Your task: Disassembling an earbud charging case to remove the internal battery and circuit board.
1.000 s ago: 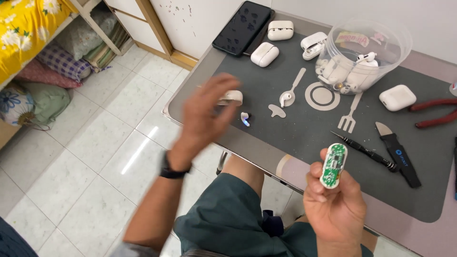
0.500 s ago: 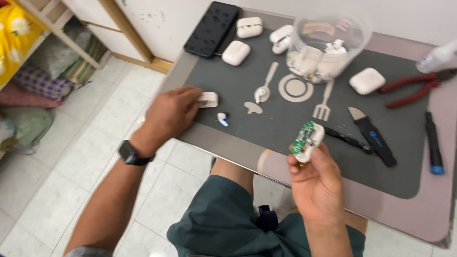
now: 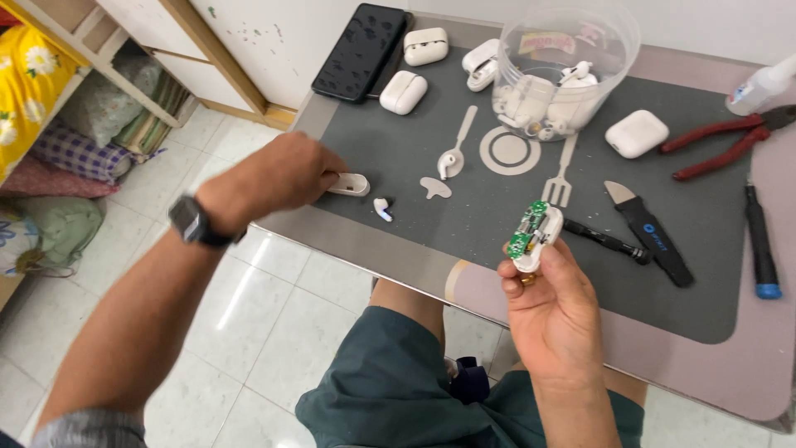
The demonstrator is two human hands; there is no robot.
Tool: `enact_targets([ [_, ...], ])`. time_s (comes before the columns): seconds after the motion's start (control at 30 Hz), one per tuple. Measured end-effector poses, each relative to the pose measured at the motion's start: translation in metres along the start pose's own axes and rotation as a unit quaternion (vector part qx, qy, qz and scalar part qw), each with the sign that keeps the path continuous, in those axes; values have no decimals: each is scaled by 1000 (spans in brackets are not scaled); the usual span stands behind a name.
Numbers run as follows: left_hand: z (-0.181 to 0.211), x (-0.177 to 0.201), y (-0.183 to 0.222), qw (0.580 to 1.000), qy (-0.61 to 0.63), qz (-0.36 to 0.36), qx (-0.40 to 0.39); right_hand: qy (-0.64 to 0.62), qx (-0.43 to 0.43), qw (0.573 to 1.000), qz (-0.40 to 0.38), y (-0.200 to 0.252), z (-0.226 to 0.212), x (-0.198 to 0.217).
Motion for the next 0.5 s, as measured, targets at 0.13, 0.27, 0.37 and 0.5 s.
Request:
enact_targets([
  [0.13, 3, 27, -12, 992, 11, -116, 52, 12, -9, 1000, 16, 1, -1, -7],
  [0.27, 9, 35, -35, 963, 10, -249, 101, 13, -14, 999, 26, 0, 2, -4],
  [0.37, 9, 28, -68, 940, -52, -316, 115, 15, -7, 999, 39, 2, 2, -1],
  [0.5, -9, 7, -111, 906, -58, -390, 153, 8, -7, 1000, 25, 3, -1, -1],
])
Point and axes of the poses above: each hand's wrist, its own y-axis away from the middle knuckle, its own x-axis out of the back of the hand, z = x × y, the point moved 4 cm from there along -y, towards the middle knuckle, and after that the axes turned 3 degrees about z, right-handed, at the moved point
